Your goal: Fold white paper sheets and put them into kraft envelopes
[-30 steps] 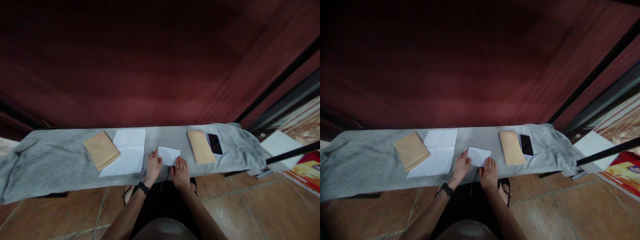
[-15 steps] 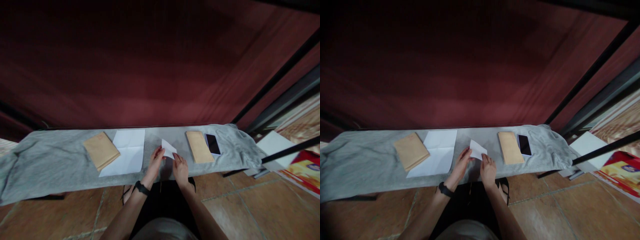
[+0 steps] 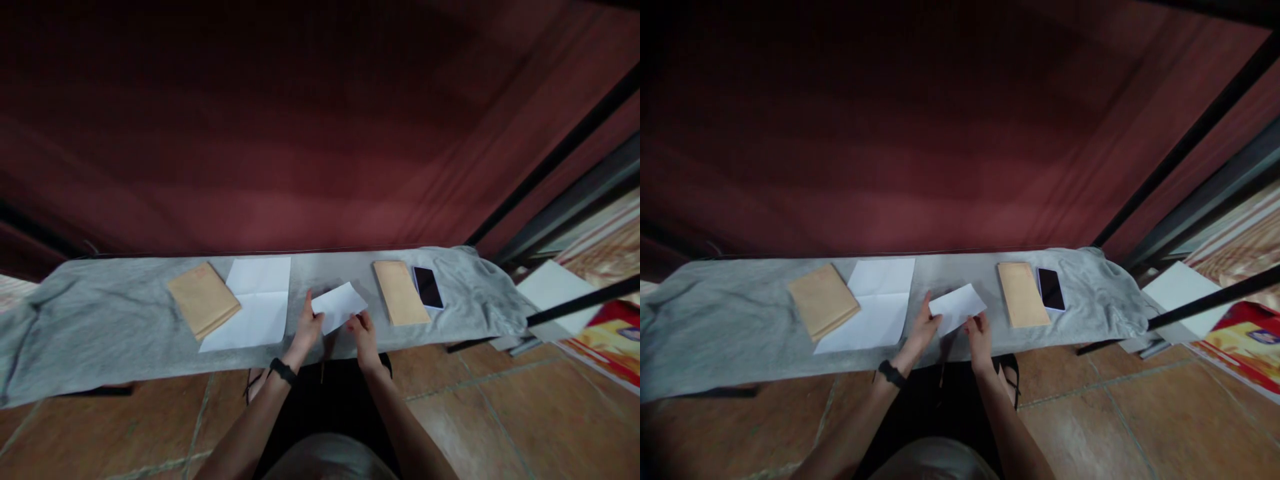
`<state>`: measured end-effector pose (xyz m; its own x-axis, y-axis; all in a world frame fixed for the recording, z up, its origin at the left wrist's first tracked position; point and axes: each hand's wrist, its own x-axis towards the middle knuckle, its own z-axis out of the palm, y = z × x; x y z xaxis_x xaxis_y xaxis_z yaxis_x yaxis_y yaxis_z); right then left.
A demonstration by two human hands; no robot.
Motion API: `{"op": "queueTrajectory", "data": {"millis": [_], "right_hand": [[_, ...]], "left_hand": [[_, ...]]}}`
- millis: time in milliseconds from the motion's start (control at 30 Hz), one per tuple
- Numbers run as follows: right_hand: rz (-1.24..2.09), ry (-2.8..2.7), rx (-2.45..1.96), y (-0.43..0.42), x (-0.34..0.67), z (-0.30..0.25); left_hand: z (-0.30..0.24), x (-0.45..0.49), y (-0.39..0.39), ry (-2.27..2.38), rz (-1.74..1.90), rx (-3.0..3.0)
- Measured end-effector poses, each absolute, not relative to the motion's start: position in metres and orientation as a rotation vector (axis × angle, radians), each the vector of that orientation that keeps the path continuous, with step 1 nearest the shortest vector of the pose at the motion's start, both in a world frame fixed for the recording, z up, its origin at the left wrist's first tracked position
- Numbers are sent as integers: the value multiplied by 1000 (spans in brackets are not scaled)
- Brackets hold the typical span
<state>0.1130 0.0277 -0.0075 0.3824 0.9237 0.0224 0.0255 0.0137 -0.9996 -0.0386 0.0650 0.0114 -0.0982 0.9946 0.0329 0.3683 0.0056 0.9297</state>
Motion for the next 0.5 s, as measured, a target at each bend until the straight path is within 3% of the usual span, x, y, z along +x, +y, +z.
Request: {"op": "queueTrajectory", "data": {"millis": [267, 500], "right_hand": [[201, -1555, -1646, 24, 150, -12], [213, -2030, -1544, 34, 126, -12]], "left_hand": [[22, -52, 85, 1728, 503, 2179], [19, -31, 68, 1719, 389, 2567]]}}
